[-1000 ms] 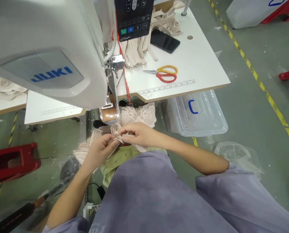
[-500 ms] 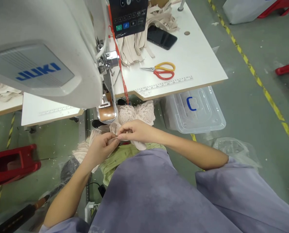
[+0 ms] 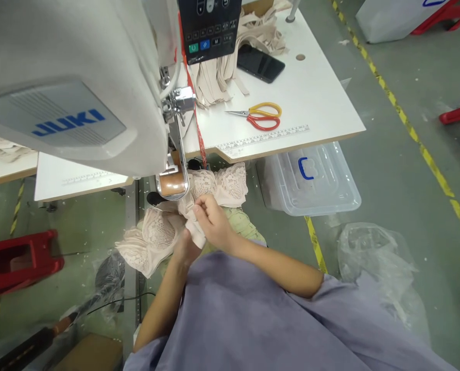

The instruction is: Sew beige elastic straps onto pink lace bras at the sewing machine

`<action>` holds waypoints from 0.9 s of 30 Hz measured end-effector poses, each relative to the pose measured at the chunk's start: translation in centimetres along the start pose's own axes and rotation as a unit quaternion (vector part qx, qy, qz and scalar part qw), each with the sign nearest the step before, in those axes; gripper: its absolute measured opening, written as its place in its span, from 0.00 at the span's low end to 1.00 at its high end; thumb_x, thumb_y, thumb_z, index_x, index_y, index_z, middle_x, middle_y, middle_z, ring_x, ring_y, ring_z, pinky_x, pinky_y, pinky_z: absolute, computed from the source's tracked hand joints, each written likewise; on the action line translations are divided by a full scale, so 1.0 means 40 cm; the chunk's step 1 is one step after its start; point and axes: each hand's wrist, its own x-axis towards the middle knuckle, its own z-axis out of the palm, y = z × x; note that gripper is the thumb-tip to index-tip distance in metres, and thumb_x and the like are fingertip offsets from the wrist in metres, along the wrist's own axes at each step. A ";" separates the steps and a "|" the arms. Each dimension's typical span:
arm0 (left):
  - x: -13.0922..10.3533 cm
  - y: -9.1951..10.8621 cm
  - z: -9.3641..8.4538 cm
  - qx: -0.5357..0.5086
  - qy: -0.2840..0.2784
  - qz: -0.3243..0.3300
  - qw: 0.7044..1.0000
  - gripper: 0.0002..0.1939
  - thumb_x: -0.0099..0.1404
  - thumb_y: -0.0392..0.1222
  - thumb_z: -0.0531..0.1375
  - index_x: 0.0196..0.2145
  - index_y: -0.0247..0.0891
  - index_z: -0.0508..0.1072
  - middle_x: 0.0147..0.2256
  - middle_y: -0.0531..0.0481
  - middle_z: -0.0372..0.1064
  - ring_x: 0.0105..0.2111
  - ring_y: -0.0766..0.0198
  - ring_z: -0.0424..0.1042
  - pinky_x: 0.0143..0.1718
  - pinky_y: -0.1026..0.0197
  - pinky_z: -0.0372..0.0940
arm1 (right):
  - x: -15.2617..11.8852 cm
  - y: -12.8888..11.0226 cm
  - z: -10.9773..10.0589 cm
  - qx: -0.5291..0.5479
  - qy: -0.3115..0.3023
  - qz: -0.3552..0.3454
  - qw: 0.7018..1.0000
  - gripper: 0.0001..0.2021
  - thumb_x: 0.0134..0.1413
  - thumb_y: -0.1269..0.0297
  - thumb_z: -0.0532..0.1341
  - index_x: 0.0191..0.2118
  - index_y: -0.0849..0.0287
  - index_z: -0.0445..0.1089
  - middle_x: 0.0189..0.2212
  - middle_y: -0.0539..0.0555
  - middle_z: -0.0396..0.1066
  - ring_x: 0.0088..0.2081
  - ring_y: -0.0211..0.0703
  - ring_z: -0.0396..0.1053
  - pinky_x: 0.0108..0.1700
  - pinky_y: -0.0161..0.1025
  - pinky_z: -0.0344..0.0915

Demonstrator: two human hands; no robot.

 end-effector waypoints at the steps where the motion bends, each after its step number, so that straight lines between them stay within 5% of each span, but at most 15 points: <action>1: 0.003 0.003 0.005 -0.028 -0.010 -0.008 1.000 0.40 0.63 0.76 0.49 0.43 0.36 0.80 0.42 0.38 0.79 0.46 0.49 0.79 0.47 0.50 0.73 | -0.009 0.004 0.009 -0.013 0.003 -0.017 1.000 0.06 0.69 0.59 0.53 0.41 0.54 0.61 0.31 0.49 0.65 0.30 0.39 0.64 0.33 0.39 0.64; 5: -0.003 0.040 -0.003 -0.110 0.004 -0.066 0.992 0.29 0.65 0.62 0.62 0.53 0.37 0.76 0.53 0.38 0.76 0.55 0.49 0.74 0.58 0.49 0.68 | -0.032 0.042 0.035 -0.049 0.028 -0.068 0.996 0.05 0.68 0.60 0.54 0.41 0.54 0.61 0.36 0.53 0.71 0.34 0.41 0.69 0.36 0.41 0.67; 9: -0.010 0.079 -0.037 0.020 0.076 -0.033 0.996 0.23 0.67 0.50 0.65 0.56 0.39 0.75 0.56 0.41 0.74 0.59 0.49 0.71 0.62 0.47 0.65 | -0.038 0.067 0.026 -0.082 0.014 -0.116 0.990 0.05 0.69 0.60 0.54 0.40 0.54 0.62 0.30 0.50 0.70 0.31 0.40 0.69 0.33 0.39 0.67; 14: 0.009 0.125 -0.095 0.219 -0.087 0.124 0.964 0.23 0.72 0.43 0.58 0.63 0.43 0.68 0.62 0.42 0.68 0.64 0.49 0.64 0.68 0.45 0.56 | 0.009 0.027 -0.062 -0.168 -0.011 -0.289 0.942 0.10 0.64 0.58 0.61 0.47 0.56 0.68 0.44 0.59 0.72 0.48 0.48 0.70 0.50 0.48 0.68; 17: 0.012 0.146 -0.119 0.263 -0.174 0.158 0.936 0.29 0.71 0.40 0.58 0.67 0.43 0.61 0.65 0.40 0.63 0.67 0.48 0.59 0.68 0.44 0.55 | 0.043 -0.012 -0.111 -0.203 -0.165 -0.367 0.893 0.12 0.64 0.56 0.61 0.47 0.58 0.68 0.44 0.59 0.74 0.49 0.49 0.70 0.52 0.47 0.66; 19: 0.008 0.155 -0.125 0.267 -0.210 0.137 0.930 0.25 0.71 0.40 0.58 0.64 0.40 0.66 0.59 0.38 0.70 0.62 0.47 0.67 0.63 0.45 0.62 | 0.052 -0.033 -0.125 -0.236 -0.267 -0.358 0.863 0.07 0.64 0.59 0.60 0.41 0.57 0.69 0.34 0.53 0.73 0.38 0.43 0.70 0.41 0.40 0.65; 22: 0.001 0.164 -0.126 0.255 -0.238 0.071 0.934 0.16 0.70 0.43 0.60 0.53 0.38 0.76 0.46 0.40 0.78 0.48 0.48 0.77 0.52 0.48 0.71 | 0.047 -0.054 -0.131 -0.279 -0.333 -0.291 0.852 0.02 0.57 0.65 0.60 0.35 0.56 0.67 0.26 0.47 0.68 0.26 0.37 0.61 0.28 0.36 0.53; 24: 0.001 0.168 -0.128 0.222 -0.240 0.019 0.945 0.13 0.69 0.44 0.61 0.48 0.39 0.79 0.44 0.40 0.79 0.46 0.50 0.78 0.50 0.49 0.71 | 0.043 -0.061 -0.139 -0.283 -0.332 -0.248 0.865 0.02 0.53 0.68 0.61 0.34 0.56 0.67 0.23 0.46 0.67 0.24 0.35 0.60 0.27 0.35 0.51; 27: 0.012 0.171 -0.133 0.102 -0.176 -0.060 0.977 0.11 0.68 0.47 0.62 0.43 0.38 0.79 0.39 0.43 0.78 0.44 0.53 0.77 0.49 0.52 0.70 | 0.047 -0.065 -0.169 -0.269 -0.233 -0.169 0.919 0.04 0.53 0.68 0.59 0.37 0.55 0.68 0.23 0.46 0.67 0.23 0.35 0.61 0.27 0.34 0.53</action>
